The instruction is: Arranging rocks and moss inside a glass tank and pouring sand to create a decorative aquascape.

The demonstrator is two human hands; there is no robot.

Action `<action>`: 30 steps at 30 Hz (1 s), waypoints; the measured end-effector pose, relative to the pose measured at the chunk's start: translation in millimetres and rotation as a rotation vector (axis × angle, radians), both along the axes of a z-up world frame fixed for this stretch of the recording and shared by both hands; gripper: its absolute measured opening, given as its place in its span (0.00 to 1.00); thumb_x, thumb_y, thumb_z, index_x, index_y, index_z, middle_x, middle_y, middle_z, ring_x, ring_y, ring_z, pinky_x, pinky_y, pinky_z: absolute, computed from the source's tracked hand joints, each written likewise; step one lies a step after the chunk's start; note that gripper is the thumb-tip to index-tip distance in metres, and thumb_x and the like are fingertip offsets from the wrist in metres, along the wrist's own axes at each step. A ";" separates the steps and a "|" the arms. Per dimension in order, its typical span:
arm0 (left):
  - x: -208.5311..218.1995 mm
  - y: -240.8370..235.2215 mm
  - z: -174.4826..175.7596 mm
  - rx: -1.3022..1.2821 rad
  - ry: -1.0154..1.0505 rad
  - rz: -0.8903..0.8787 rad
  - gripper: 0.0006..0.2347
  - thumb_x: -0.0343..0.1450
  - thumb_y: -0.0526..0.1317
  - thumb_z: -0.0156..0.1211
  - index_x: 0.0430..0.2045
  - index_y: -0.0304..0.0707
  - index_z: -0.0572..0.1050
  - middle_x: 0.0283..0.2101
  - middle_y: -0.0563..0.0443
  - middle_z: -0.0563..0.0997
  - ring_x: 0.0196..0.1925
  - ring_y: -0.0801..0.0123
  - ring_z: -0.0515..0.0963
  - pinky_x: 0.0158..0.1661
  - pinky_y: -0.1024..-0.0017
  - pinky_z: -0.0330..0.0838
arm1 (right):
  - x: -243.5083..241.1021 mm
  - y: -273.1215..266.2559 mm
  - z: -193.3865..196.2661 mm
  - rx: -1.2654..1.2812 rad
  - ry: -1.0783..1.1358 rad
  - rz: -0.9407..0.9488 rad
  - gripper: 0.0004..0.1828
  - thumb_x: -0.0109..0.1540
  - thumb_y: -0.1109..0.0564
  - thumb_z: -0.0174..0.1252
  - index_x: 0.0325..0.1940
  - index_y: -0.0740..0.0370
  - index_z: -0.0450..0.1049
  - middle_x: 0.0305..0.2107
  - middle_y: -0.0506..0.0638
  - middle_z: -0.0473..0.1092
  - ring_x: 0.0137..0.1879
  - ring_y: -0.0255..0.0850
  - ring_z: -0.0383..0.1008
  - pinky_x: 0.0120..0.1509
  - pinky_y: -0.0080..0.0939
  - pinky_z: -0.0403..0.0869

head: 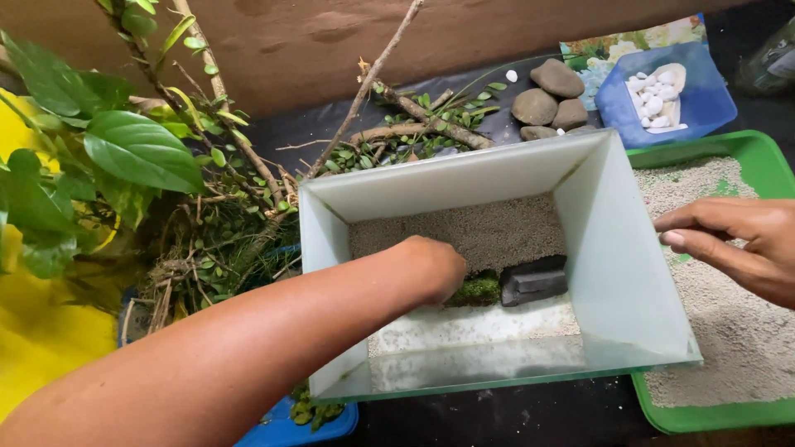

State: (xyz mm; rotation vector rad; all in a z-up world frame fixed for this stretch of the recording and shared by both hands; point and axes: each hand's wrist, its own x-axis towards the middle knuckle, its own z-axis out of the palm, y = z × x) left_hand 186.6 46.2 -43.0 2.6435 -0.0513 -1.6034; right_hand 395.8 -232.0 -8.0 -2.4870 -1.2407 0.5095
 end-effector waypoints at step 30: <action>-187.5 -1.6 84.7 -0.281 -1.628 0.592 0.08 0.70 0.44 0.58 0.38 0.46 0.80 0.37 0.54 0.86 0.35 0.69 0.86 0.38 0.72 0.72 | -4.0 -83.8 -77.4 -0.533 -0.318 -0.122 0.36 0.66 0.32 0.36 0.72 0.54 0.58 0.64 0.66 0.63 0.68 0.59 0.69 0.63 0.63 0.78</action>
